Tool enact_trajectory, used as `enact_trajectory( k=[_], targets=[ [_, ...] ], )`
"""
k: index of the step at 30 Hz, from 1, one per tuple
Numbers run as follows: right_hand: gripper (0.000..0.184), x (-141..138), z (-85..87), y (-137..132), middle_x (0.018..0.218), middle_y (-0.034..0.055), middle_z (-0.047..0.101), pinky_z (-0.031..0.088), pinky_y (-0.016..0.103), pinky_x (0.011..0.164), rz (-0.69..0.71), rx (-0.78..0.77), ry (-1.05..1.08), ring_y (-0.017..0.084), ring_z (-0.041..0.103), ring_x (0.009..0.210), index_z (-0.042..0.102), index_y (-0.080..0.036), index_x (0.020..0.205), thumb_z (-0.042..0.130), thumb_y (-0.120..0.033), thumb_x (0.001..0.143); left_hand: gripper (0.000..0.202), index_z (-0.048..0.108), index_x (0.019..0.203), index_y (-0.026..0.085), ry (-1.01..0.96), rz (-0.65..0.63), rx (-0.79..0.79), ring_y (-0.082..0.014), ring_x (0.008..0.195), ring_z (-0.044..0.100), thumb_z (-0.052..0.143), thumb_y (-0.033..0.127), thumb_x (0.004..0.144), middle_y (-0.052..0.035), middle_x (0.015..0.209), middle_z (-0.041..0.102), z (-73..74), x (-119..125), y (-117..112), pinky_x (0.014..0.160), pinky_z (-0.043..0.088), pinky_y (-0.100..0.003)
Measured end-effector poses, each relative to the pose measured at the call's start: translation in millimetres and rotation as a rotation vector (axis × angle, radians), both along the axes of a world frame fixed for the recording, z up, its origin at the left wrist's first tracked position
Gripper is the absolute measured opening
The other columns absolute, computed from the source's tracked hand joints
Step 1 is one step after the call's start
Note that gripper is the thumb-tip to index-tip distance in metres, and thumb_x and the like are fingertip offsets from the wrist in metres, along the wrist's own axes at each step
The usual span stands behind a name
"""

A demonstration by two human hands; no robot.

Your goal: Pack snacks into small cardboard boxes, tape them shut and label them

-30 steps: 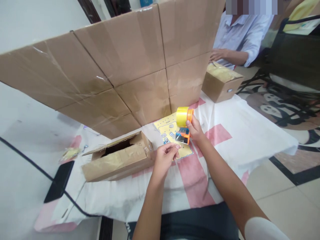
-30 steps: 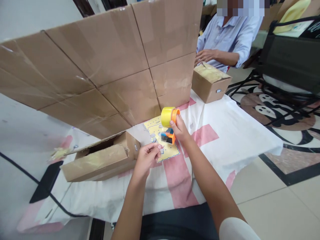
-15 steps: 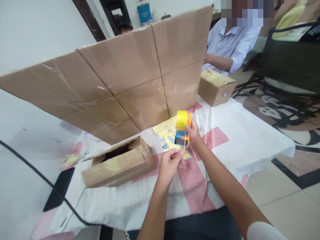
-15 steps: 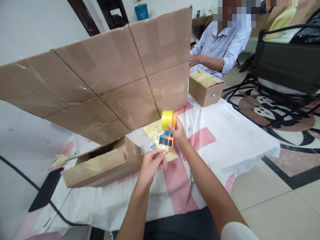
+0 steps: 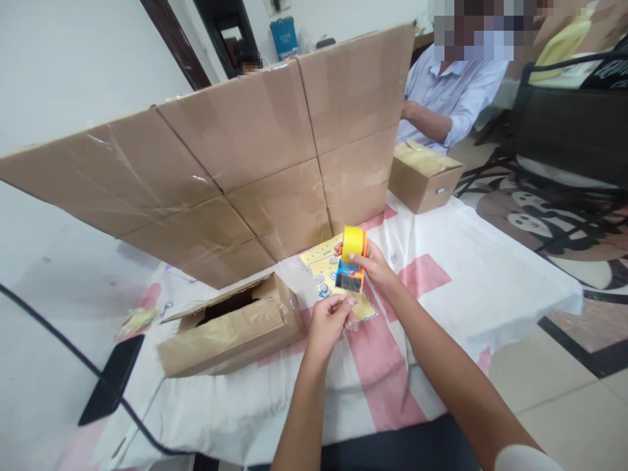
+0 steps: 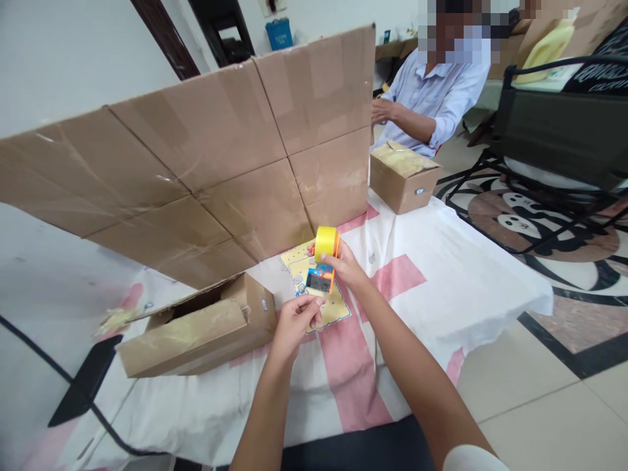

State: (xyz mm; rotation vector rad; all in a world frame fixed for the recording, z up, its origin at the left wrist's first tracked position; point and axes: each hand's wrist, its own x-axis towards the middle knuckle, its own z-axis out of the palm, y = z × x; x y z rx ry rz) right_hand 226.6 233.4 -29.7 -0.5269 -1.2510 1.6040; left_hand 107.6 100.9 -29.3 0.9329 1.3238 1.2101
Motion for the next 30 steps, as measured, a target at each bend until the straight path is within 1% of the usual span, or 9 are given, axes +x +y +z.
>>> enact_trajectory(
  k=[4,9,11,13,16,19,24,28,30],
  targets=[
    [0.036,-5,-2.6,1,0.1,0.0048,0.078,0.061,0.034,0.082,-0.004,-0.053,-0.001,0.021,0.074,0.089,0.067,-0.022,0.103,0.084,-0.038,0.075,0.049,0.066,0.07,0.015,-0.008,-0.021,-0.005,-0.009,0.046,0.045,0.079,0.062,0.073,0.0,0.053,0.058,-5.5,2,0,0.049,0.034,-0.023],
    [0.037,-8,-6.2,4,0.089,0.0034,0.077,0.06,0.03,0.069,-0.125,-0.11,-0.017,0.016,0.07,0.07,0.065,-0.021,0.096,0.085,-0.045,0.077,0.048,0.067,0.072,0.016,-0.008,-0.024,0.003,-0.0107,0.047,0.047,0.076,0.063,0.075,-0.0002,0.053,0.059,-14.6,12,-1,0.05,0.036,-0.024],
    [0.036,-7,-4.4,4,0.091,0.0036,0.078,0.059,0.029,0.068,-0.162,-0.096,-0.043,0.016,0.07,0.071,0.063,-0.022,0.098,0.083,-0.046,0.08,0.046,0.066,0.071,0.016,0.011,0.016,0.013,-0.0113,0.049,0.049,0.075,0.062,0.077,0.0,0.054,0.059,-17.7,15,-1,0.051,0.036,-0.024],
    [0.034,-4,-0.6,2,0.097,0.0046,0.079,0.06,0.03,0.072,-0.172,-0.052,-0.076,0.017,0.071,0.077,0.062,-0.023,0.101,0.081,-0.046,0.083,0.045,0.065,0.07,0.017,0.03,0.042,0.024,-0.0115,0.05,0.049,0.074,0.06,0.079,0.0003,0.054,0.058,-20.1,15,-1,0.052,0.037,-0.025],
    [0.037,-2,5.1,-2,0.11,0.0065,0.078,0.062,0.034,0.078,-0.143,-0.026,-0.088,0.019,0.074,0.085,0.059,-0.025,0.109,0.078,-0.045,0.085,0.044,0.063,0.068,0.017,0.052,0.038,0.039,-0.0113,0.05,0.049,0.073,0.058,0.081,0.0004,0.055,0.058,-22.6,13,-2,0.053,0.037,-0.024],
    [0.036,-2,6.2,-4,0.116,0.007,0.076,0.062,0.035,0.078,-0.1,-0.048,-0.061,0.02,0.074,0.087,0.059,-0.025,0.111,0.077,-0.044,0.086,0.044,0.064,0.069,0.017,0.058,0.03,0.044,-0.0112,0.051,0.048,0.072,0.058,0.081,0.0004,0.056,0.058,-25.3,9,-2,0.052,0.036,-0.024],
    [0.032,-5,-0.9,1,0.099,0.0046,0.076,0.061,0.033,0.077,-0.119,-0.037,-0.037,0.019,0.073,0.082,0.064,-0.023,0.098,0.08,-0.046,0.082,0.041,0.068,0.075,0.016,0.07,-0.004,0.051,-0.0115,0.052,0.048,0.069,0.055,0.085,-0.0002,0.056,0.06,-32.7,10,-1,0.053,0.036,-0.024],
    [0.036,-7,-3.6,6,0.087,0.0027,0.075,0.059,0.031,0.069,-0.208,-0.057,-0.055,0.017,0.071,0.071,0.06,-0.023,0.093,0.08,-0.049,0.082,0.041,0.068,0.074,0.016,0.066,-0.01,0.053,-0.0125,0.053,0.049,0.069,0.055,0.086,-0.0006,0.057,0.06,-38.6,16,-1,0.054,0.037,-0.024],
    [0.036,-6,-3.0,6,0.085,0.0022,0.075,0.058,0.031,0.07,-0.23,-0.027,-0.08,0.017,0.07,0.07,0.058,-0.023,0.094,0.078,-0.051,0.084,0.042,0.068,0.072,0.016,0.096,0.015,0.062,-0.0126,0.054,0.049,0.069,0.056,0.085,-0.0005,0.057,0.059,-40.5,17,-1,0.054,0.036,-0.024]
  ],
)
